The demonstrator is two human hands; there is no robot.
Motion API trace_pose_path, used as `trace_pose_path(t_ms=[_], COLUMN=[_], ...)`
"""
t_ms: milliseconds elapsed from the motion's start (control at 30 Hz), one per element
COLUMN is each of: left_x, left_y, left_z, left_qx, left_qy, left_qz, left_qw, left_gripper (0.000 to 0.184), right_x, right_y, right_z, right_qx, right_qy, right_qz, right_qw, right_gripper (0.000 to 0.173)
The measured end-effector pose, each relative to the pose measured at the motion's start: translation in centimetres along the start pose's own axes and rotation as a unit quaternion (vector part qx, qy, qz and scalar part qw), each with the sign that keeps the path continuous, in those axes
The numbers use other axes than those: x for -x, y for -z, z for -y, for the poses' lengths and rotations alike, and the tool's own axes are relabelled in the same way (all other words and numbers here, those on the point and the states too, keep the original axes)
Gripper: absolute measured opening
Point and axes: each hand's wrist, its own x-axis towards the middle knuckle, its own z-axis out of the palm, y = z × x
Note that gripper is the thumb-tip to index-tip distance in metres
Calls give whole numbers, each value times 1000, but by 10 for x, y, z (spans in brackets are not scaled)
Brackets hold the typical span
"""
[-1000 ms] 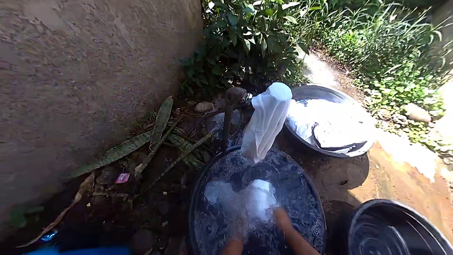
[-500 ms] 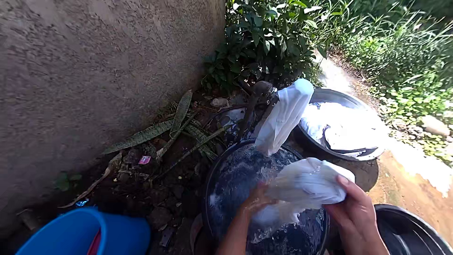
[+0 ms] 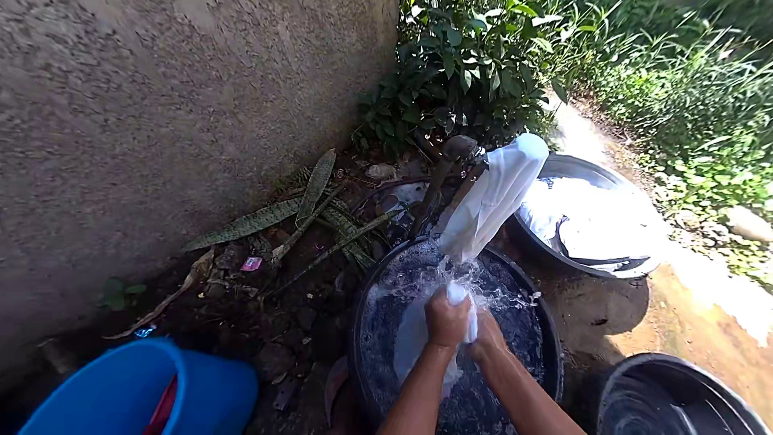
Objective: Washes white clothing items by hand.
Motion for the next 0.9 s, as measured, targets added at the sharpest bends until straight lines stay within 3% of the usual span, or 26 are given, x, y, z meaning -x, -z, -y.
trace_pose_path(t_ms=[67,100,200,300,333,433,500,567,600,667,733,800,900], left_x=[-15,-15,5,25,29,39,38,18,7,-16,-22,-11,25], left_y=[8,7,2,-5,-1,21,35,48,51,55,58,63,67], left_z=[29,44,97,125,122,124,135,112,95,71,52,25,11], left_qx=[-103,-154,-234,-217,-229,-261,-264,-284,-275,-201,-71,-10,26], left_qy=[13,10,44,97,146,287,348,352,329,235,140,94,31], left_qz=[48,70,110,110,152,376,393,375,383,434,489,511,408], left_qw=[993,986,965,965,950,842,809,809,818,846,858,855,912], left_gripper=[37,44,68,84,81,52,51,49,49,57,109,135,147], right_x=[0,-4,-17,-26,-28,-32,-34,-35,-37,-37,-16,25,93], right_y=[9,17,38,49,49,50,59,67,69,63,58,54,51], right_z=[-8,-13,-43,-74,-81,-97,-110,-113,-109,-85,-36,35,135], right_qx=[-78,-52,129,346,413,519,539,546,535,409,212,81,-33], right_qy=[-25,-5,22,-9,-26,-111,-141,-120,-114,-111,-75,-24,48], right_qz=[-17,-20,5,63,71,109,121,166,177,129,116,136,142], right_qw=[997,998,991,936,908,841,821,812,818,897,967,987,988], right_gripper=[19,19,37,52,54,53,51,51,51,50,40,35,26])
